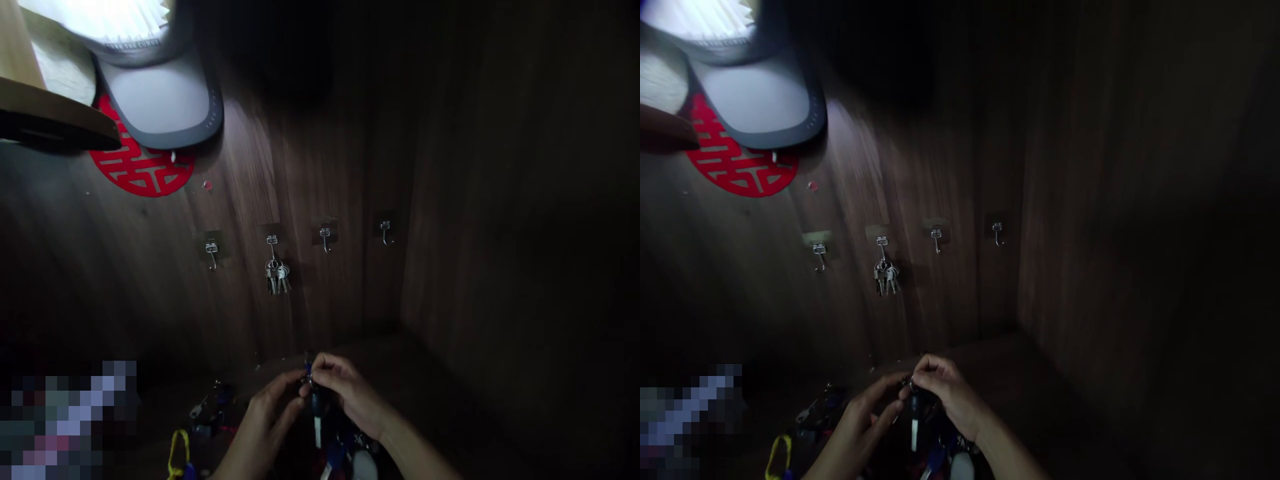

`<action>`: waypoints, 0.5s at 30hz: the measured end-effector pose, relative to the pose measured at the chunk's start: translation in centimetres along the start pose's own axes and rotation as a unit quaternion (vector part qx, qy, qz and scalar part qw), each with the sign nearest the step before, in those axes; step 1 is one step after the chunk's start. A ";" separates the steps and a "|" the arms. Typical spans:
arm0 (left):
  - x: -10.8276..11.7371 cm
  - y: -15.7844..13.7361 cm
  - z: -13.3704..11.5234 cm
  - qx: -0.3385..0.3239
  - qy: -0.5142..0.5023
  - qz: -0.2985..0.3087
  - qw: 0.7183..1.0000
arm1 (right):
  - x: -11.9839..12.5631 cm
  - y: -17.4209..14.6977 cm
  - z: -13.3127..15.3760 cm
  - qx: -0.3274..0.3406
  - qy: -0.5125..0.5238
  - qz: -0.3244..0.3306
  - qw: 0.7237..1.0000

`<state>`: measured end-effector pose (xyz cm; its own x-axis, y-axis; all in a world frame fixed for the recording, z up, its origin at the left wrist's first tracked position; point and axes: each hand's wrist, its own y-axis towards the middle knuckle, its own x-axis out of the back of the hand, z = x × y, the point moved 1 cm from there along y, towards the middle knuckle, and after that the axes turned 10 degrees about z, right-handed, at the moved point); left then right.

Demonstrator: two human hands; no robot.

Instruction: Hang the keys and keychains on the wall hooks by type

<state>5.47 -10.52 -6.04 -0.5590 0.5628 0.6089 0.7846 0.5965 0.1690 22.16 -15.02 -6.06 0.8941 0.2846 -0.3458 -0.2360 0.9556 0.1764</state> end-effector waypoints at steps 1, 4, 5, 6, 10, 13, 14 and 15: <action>-0.3 0.1 0.1 -0.002 -0.002 -0.016 1.000 | -0.1 0.0 0.0 0.005 -0.006 0.006 1.000; -0.9 -0.1 1.0 0.002 0.002 -0.099 0.995 | -0.1 0.2 -0.2 0.022 -0.058 -0.002 0.998; -1.0 -0.3 1.2 0.000 0.006 -0.120 0.993 | -0.1 0.3 -0.3 0.022 -0.084 -0.005 0.996; -1.0 -0.5 1.4 -0.003 0.008 -0.135 0.991 | 0.0 0.4 -0.4 0.019 -0.113 -0.004 0.993; -1.0 -1.1 1.4 -0.016 -0.002 -0.163 0.986 | -0.3 0.5 -0.5 0.019 -0.213 0.009 0.977; -1.0 -1.4 1.2 -0.015 -0.016 -0.219 0.976 | -0.7 0.3 -0.4 0.025 -0.282 -0.002 0.959; -1.0 -1.5 1.2 -0.016 -0.019 -0.236 0.971 | -0.8 0.3 -0.3 0.027 -0.316 -0.005 0.948; -1.1 -1.5 1.3 -0.016 -0.020 -0.250 0.968 | -1.0 0.2 -0.3 0.028 -0.353 -0.005 0.935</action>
<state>4.53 -11.28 -7.97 -0.8802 0.2316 0.4143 0.4218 0.7821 0.4588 21.12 -15.03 -6.00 0.9297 0.1356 0.3425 -0.2234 0.9468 0.2315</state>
